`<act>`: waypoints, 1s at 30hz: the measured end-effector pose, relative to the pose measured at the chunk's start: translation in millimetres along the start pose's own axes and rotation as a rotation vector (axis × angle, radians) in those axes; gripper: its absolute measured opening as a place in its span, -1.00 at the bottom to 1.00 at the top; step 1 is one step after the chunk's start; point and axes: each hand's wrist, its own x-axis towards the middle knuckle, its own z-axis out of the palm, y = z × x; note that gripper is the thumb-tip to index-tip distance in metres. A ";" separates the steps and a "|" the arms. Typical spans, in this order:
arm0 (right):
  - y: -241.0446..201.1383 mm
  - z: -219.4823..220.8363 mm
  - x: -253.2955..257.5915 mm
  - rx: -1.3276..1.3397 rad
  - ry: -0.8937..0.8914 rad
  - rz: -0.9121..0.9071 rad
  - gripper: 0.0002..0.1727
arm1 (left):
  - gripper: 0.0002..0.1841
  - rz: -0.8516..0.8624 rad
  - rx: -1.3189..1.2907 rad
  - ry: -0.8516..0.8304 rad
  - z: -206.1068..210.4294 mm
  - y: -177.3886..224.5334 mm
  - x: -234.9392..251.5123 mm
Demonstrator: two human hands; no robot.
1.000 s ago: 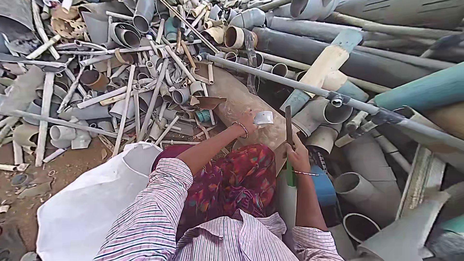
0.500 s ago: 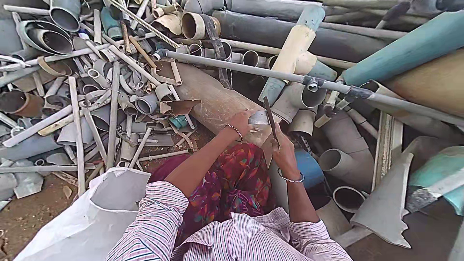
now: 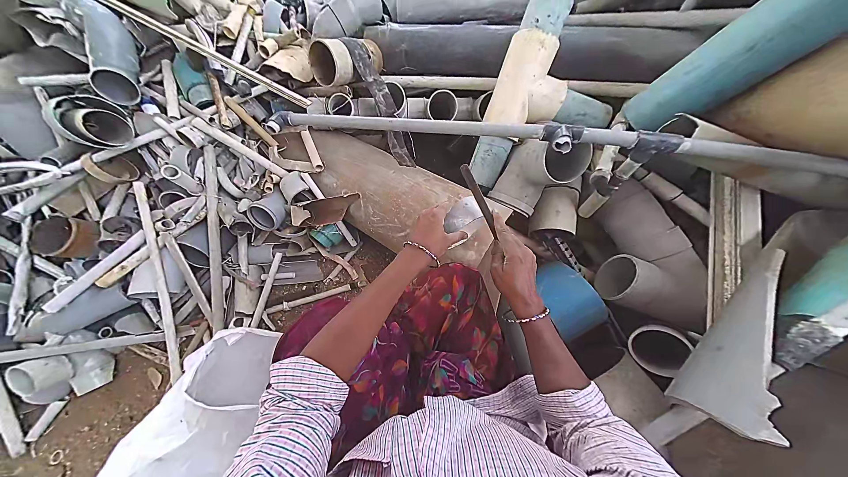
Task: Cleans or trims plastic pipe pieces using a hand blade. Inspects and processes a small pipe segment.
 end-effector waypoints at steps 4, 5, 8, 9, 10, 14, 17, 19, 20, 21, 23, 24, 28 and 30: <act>0.3 -12.3 0.5 -0.013 0.183 -0.116 -0.41 | -0.29 -0.074 0.039 -0.067 -2.6 3.0 -2.4; 6.3 -9.2 2.0 -0.063 0.135 -0.110 -0.41 | -0.28 -0.085 0.050 -0.086 -2.7 2.2 -2.4; 28.5 2.5 7.5 -0.230 -0.351 0.191 -0.36 | -0.29 -0.133 0.077 -0.121 -2.7 -0.5 -3.3; 34.2 3.5 5.9 -0.217 -0.388 0.242 -0.35 | -0.30 -0.143 0.082 -0.124 -2.9 -0.5 -4.1; 32.9 1.8 4.4 -0.175 -0.315 0.239 -0.36 | -0.32 -0.142 0.089 -0.112 -5.4 -0.1 -1.9; 15.8 2.6 -10.9 -0.038 -0.033 0.024 -0.35 | -0.32 -0.141 0.099 -0.102 -1.1 -3.9 -2.9; 16.6 2.2 1.4 -0.030 -0.183 0.073 -0.36 | -0.30 -0.127 0.104 -0.082 -1.0 -1.1 -2.3; 9.7 -10.7 6.1 -0.006 -0.113 0.029 -0.37 | -0.31 -0.110 0.098 -0.062 0.0 -1.0 -1.0; 4.9 -14.7 0.8 0.022 -0.050 -0.017 -0.37 | -0.32 -0.108 0.090 -0.063 2.3 -3.9 -4.0; 2.3 -14.8 -0.3 0.030 0.035 -0.087 -0.37 | -0.34 -0.104 0.084 -0.058 1.6 -5.7 -3.3; 6.3 -8.0 -1.1 -0.001 0.056 -0.155 -0.37 | -0.35 -0.090 0.079 -0.057 0.3 -8.7 -3.3; 11.0 -5.6 -1.4 -0.032 -0.059 -0.088 -0.36 | -0.34 -0.079 0.076 -0.060 1.0 -9.9 -5.0; 23.4 -14.2 5.6 0.022 -0.226 0.136 -0.35 | -0.40 -0.047 0.096 -0.049 0.7 -11.3 -4.7; 21.8 -16.9 -3.4 0.144 -0.170 0.131 -0.34 | -0.40 -0.043 0.081 -0.069 3.5 -16.6 -7.8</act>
